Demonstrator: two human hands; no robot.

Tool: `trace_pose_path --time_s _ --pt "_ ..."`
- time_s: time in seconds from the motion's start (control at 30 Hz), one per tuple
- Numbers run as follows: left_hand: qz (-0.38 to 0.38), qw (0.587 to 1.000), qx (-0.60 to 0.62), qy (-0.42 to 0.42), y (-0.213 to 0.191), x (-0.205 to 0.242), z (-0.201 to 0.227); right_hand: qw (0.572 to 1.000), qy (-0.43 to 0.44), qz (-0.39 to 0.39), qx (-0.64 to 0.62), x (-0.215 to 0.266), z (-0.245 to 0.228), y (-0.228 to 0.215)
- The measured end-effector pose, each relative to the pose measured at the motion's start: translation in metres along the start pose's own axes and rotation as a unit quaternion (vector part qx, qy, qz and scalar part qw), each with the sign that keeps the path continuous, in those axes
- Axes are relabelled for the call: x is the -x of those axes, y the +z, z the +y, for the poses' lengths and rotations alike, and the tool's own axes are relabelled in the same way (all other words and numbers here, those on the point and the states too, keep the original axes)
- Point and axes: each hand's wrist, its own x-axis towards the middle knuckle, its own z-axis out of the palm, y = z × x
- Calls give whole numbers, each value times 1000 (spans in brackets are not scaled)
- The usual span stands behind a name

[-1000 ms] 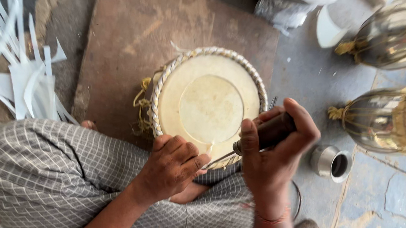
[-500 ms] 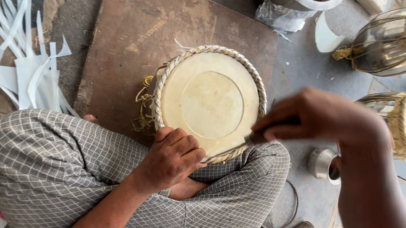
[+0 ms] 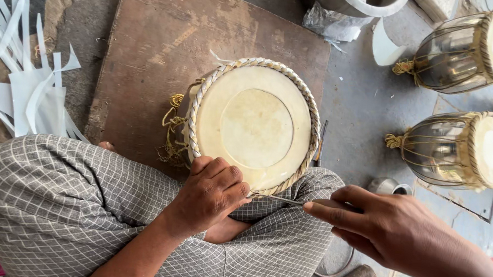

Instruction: The person sits on the floor and uses a hammer and a metal tool to secure white plastic strips around the rim of a drum. They repeatedly tap the tool to wedge the strips into place along the drum's edge.

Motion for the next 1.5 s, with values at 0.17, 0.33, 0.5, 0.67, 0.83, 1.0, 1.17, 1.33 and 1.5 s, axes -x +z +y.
trace_pose_path --time_s 0.17,0.33,0.5,0.67,0.83,1.0,1.17,1.33,1.5 --pt "-13 1000 -7 1 -1 -4 3 999 -22 12 -45 -5 1 -17" --pt "-4 1000 -9 5 -4 -5 4 998 -46 -29 -23 -22 7 -41" --pt "-17 1000 -19 1 -6 -5 5 993 16 -117 28 -30 7 -53" --pt "-13 1000 -15 3 -5 -4 5 992 -102 -69 -37 -44 14 -58" --pt "2 1000 -15 6 -2 -2 3 969 -220 -98 -53 -85 34 -77" --pt "3 1000 -15 -1 1 -1 3 974 -206 -91 7 -89 49 -74" --pt "9 1000 -17 3 2 2 4 984 -80 12 158 -11 4 -2" --pt "12 1000 -11 7 9 2 4 963 0 269 17 26 -29 109" --pt "2 1000 6 -12 3 -1 8 941 92 270 -183 14 -20 142"
